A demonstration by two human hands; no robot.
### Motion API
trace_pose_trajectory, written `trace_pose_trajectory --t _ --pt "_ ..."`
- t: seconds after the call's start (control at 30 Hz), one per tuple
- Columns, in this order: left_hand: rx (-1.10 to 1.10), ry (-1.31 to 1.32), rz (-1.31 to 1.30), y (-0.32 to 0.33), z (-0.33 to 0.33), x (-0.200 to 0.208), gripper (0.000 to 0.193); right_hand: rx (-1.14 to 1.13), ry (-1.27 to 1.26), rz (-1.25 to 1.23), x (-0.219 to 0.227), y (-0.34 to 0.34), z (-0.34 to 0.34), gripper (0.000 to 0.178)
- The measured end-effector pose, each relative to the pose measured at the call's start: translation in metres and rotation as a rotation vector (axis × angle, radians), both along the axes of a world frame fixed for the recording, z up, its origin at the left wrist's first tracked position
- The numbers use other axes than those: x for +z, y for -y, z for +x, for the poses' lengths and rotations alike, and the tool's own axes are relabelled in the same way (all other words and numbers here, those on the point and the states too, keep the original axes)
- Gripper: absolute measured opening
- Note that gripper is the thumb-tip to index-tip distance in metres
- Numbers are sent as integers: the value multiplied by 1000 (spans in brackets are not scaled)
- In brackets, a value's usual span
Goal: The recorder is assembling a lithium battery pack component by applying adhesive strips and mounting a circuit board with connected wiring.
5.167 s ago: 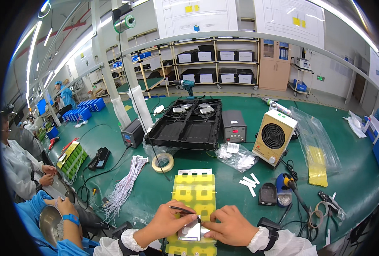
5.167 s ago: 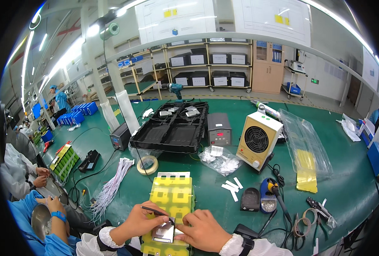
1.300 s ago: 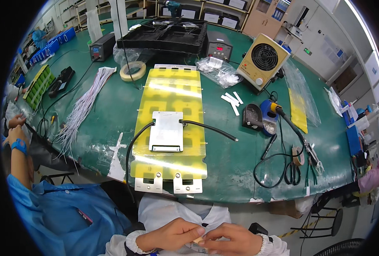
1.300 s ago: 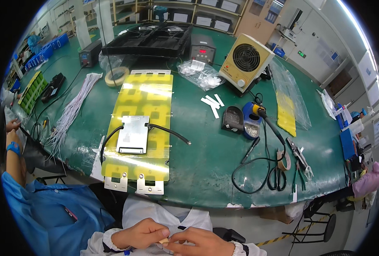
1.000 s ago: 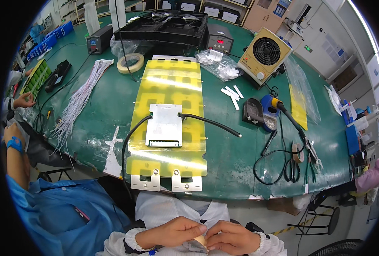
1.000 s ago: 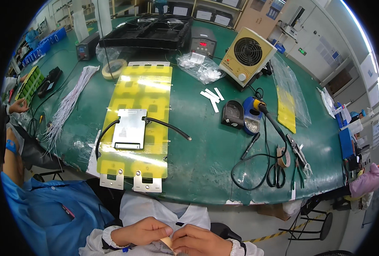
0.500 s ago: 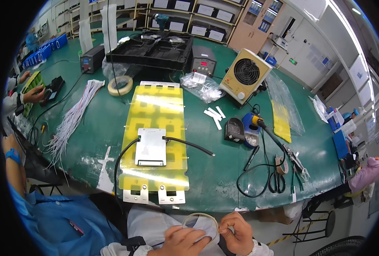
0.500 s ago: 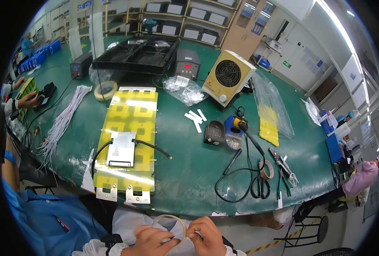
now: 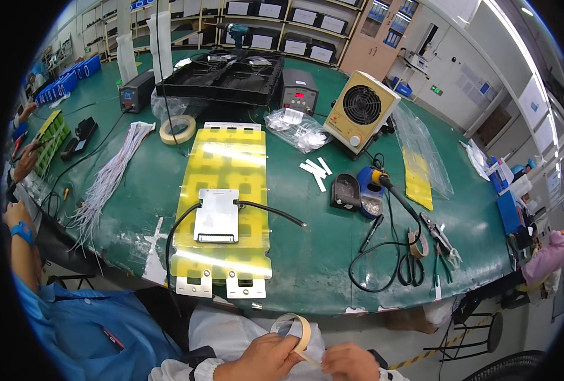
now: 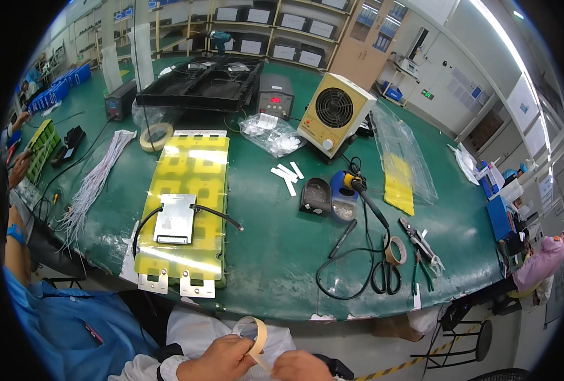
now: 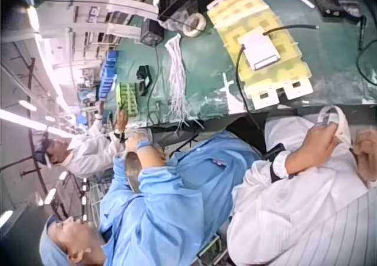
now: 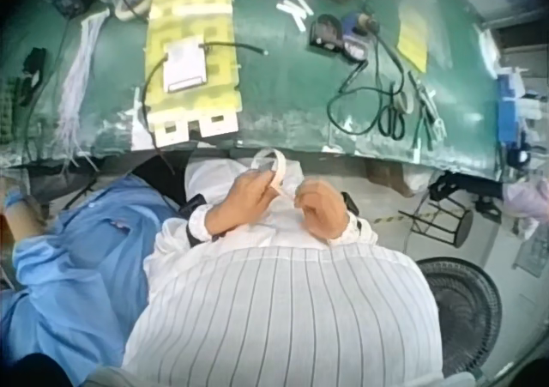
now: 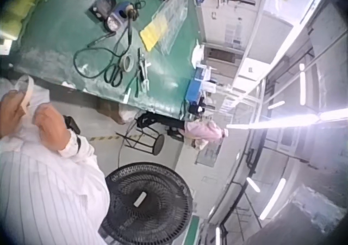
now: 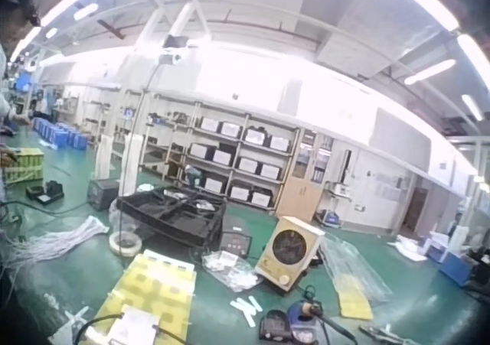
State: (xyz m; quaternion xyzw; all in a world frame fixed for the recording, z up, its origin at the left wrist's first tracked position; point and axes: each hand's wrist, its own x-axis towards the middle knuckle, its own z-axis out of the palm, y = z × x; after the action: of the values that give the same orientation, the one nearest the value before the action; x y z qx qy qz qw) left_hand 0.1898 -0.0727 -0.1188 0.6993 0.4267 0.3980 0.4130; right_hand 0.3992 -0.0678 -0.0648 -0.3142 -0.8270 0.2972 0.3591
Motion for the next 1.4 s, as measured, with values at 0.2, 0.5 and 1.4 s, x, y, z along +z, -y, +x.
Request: trace_pose_trajectory --t 0.2,0.5,1.4 --pt "137 -132 330 -1 0 7 21 -248 -61 -103 11 -23 -2 27" --pt "236 -169 343 -6 9 11 29 -265 -37 116 17 -28 -2 16" --pt "36 2 79 -2 12 5 10 -206 11 441 45 -28 20 19"
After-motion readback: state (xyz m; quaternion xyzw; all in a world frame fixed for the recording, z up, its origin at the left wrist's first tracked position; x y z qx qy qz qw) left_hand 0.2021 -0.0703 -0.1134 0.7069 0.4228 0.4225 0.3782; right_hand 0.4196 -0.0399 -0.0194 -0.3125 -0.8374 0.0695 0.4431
